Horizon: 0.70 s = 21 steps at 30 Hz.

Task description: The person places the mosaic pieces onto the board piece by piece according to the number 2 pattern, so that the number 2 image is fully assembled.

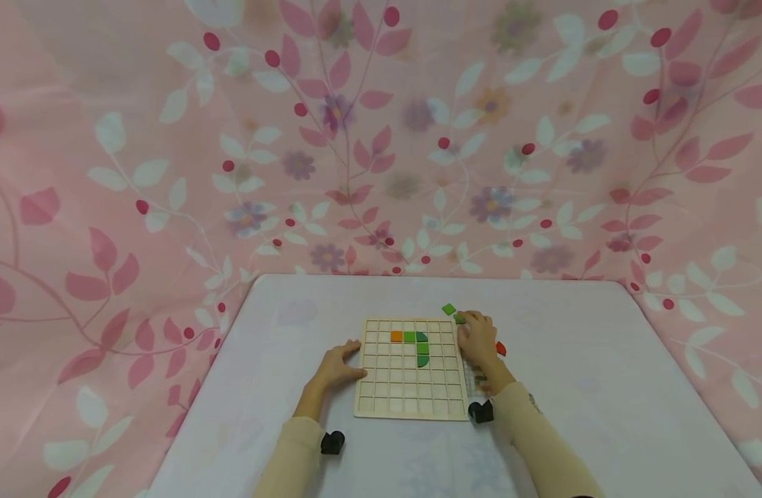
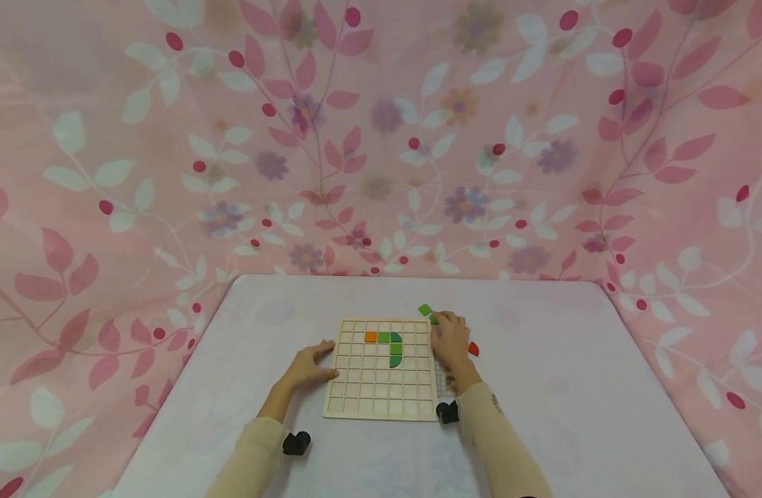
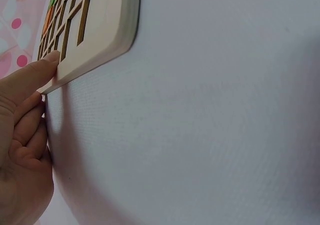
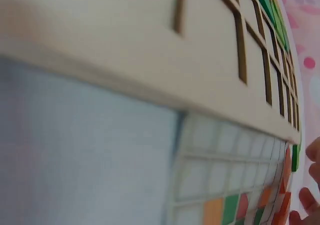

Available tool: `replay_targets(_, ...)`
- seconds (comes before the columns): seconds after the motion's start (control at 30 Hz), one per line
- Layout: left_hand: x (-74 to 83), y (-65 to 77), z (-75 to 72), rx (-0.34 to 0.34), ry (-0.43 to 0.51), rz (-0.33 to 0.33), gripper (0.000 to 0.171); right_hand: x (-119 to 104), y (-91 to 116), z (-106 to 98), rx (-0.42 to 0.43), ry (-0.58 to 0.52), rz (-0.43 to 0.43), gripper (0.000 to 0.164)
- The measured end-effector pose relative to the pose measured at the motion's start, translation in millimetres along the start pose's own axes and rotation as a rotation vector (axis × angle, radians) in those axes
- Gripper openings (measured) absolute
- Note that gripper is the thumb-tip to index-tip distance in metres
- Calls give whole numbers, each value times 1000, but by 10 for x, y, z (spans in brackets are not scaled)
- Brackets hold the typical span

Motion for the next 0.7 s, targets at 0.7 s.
replay_targets(0.7,8,11,-16,1,20,8,72,124,-133,122,-330,235,90,32)
Point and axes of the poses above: each hand's wrist, its own y-axis away from the middle knuckle, its own z-axis out of the palm, x = y × z, the point moved 7 cm from there along -y, towards the middle knuckle, and after that the axes turned 4 degrees about -z, right-handed, at the moved point
